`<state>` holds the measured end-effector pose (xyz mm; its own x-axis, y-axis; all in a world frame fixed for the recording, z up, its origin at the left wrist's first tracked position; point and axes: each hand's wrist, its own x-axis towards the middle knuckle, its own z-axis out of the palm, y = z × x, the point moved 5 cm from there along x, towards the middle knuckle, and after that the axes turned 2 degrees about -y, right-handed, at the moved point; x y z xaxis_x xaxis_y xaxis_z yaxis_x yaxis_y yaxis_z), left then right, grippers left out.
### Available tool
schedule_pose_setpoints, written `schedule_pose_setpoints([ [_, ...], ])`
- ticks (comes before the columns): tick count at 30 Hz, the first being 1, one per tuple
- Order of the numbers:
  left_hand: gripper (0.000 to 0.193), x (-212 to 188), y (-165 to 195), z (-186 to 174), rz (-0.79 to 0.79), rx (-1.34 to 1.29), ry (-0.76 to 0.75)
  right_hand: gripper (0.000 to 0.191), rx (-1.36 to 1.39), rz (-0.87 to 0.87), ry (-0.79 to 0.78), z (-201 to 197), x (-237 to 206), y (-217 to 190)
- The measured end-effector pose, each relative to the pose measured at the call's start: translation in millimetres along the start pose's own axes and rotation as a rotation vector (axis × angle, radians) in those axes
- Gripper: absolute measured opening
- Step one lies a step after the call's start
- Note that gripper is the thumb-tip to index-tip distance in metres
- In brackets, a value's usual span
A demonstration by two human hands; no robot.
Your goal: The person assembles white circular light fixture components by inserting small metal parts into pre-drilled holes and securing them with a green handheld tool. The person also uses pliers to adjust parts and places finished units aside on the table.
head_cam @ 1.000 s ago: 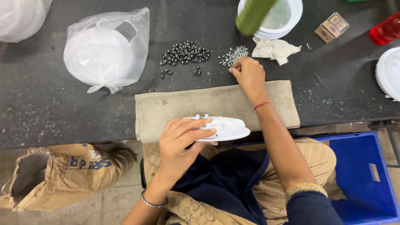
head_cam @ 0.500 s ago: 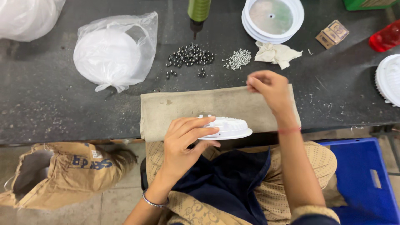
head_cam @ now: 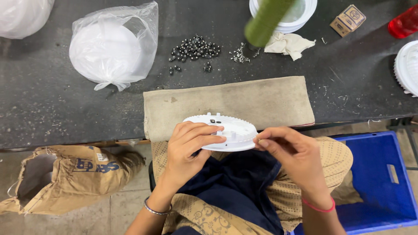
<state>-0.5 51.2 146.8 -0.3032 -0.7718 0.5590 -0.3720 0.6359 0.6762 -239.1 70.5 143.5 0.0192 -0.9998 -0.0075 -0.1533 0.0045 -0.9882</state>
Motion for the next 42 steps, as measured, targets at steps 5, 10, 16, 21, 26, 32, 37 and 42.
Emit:
schedule_pose_setpoints([
  [5,0.042,-4,-2,-1,0.002,-0.015,0.006,0.018,-0.176,-0.173,-0.082,14,2,-14],
  [10,0.037,-5,-3,-3,0.019,-0.009,0.034,0.019,-0.268,-0.222,-0.175,23,10,-22],
  [16,0.038,-5,-6,-3,0.045,0.002,0.059,0.017,-0.325,-0.264,-0.313,33,22,-33],
  [21,0.035,-7,-9,-3,-0.001,0.009,0.078,0.016,-0.330,-0.225,-0.410,42,35,-43],
  [26,0.030,-4,-15,-6,-0.049,-0.040,0.119,0.015,-0.399,-0.296,-0.482,53,47,-57],
  [32,0.029,-3,-16,-5,-0.052,-0.043,0.125,0.017,-0.441,-0.357,-0.521,61,52,-65],
  [37,0.027,-3,-15,-5,-0.051,-0.035,0.131,0.018,-0.484,-0.393,-0.529,62,52,-67],
  [42,0.030,-2,-15,-5,-0.056,-0.024,0.119,0.018,-0.520,-0.406,-0.529,62,53,-67],
])
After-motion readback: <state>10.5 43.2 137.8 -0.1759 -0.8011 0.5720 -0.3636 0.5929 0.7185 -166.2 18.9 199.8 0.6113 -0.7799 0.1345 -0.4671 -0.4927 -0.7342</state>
